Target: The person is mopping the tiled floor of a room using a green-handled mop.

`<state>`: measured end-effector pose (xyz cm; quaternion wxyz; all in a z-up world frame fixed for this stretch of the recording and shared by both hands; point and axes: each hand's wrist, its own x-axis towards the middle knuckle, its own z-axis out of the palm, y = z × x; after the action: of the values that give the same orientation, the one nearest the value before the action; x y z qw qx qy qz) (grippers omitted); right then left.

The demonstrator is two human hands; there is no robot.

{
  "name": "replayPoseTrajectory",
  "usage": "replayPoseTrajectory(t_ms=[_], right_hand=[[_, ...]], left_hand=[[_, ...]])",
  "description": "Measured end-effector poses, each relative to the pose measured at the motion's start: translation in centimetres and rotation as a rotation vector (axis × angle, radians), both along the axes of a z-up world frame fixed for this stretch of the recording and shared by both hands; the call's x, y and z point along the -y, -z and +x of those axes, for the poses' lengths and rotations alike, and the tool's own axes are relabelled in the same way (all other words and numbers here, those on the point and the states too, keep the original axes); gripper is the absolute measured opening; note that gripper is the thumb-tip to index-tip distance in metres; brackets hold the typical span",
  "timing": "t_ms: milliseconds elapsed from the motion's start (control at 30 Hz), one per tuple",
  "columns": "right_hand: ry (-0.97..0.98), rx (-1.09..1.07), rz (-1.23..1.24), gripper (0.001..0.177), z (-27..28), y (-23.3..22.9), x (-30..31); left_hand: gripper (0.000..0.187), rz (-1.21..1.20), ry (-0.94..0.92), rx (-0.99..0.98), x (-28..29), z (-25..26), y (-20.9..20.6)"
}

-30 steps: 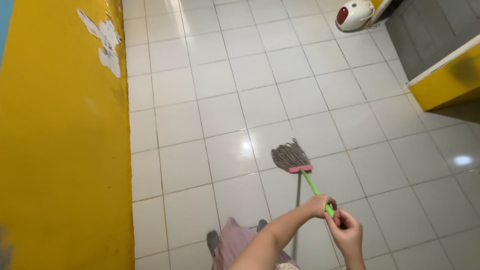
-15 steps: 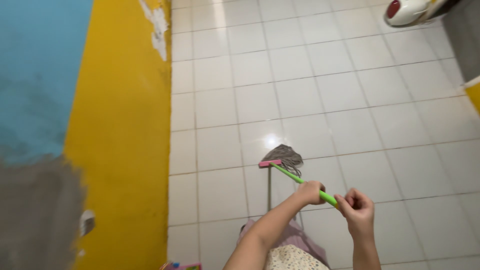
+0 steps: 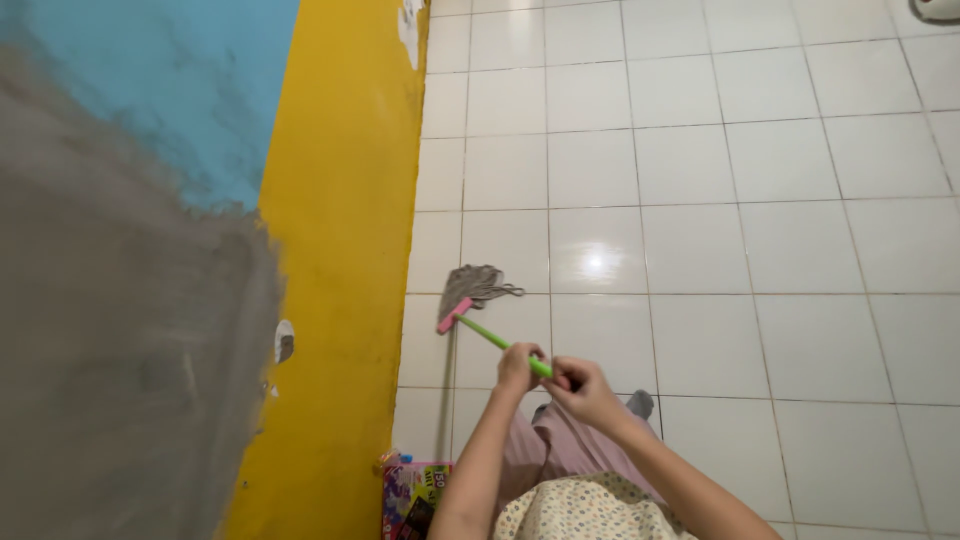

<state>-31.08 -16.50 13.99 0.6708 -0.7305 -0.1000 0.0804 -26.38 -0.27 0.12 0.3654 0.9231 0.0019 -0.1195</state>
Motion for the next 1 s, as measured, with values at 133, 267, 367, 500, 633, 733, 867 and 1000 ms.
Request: replayPoseTrajectory(t_ms=[133,267,367,500,633,733,867,1000], right_hand=[[-0.056,-0.030,0.001,0.038,-1.2,2.2,-3.3],[-0.141,-0.080,0.001,0.040,-2.0,2.6,-2.3],[-0.141,-0.076,-0.053,0.043,-2.7,2.3,0.7],[-0.054,-0.059,-0.148,0.043,-4.2,0.8,7.2],[0.062,-0.059,-0.173,0.042,-7.3,-0.8,14.9],[0.198,-0.029,-0.233,0.043,-10.4,-3.2,20.8],[0.463,-0.049,-0.334,0.044,-16.0,-6.3,27.9],[0.735,-0.093,-0.416,0.044,-21.4,-7.0,32.5]], left_hand=[[0.013,0.042,-0.060,0.015,-4.1,-1.8,1.5],[0.009,0.073,-0.093,-0.019,-4.2,-3.1,4.0],[0.009,0.090,-0.020,0.047,-1.4,-3.5,4.8],[0.012,0.009,0.015,0.003,6.2,-3.4,3.9],[0.010,-0.056,0.134,0.060,15.4,-4.2,2.0],[0.015,-0.132,0.234,-0.163,23.3,-5.8,-0.2],[0.024,-0.237,0.521,-0.075,34.5,-10.0,1.1],[0.025,-0.307,0.780,-0.081,43.7,-14.3,1.0]])
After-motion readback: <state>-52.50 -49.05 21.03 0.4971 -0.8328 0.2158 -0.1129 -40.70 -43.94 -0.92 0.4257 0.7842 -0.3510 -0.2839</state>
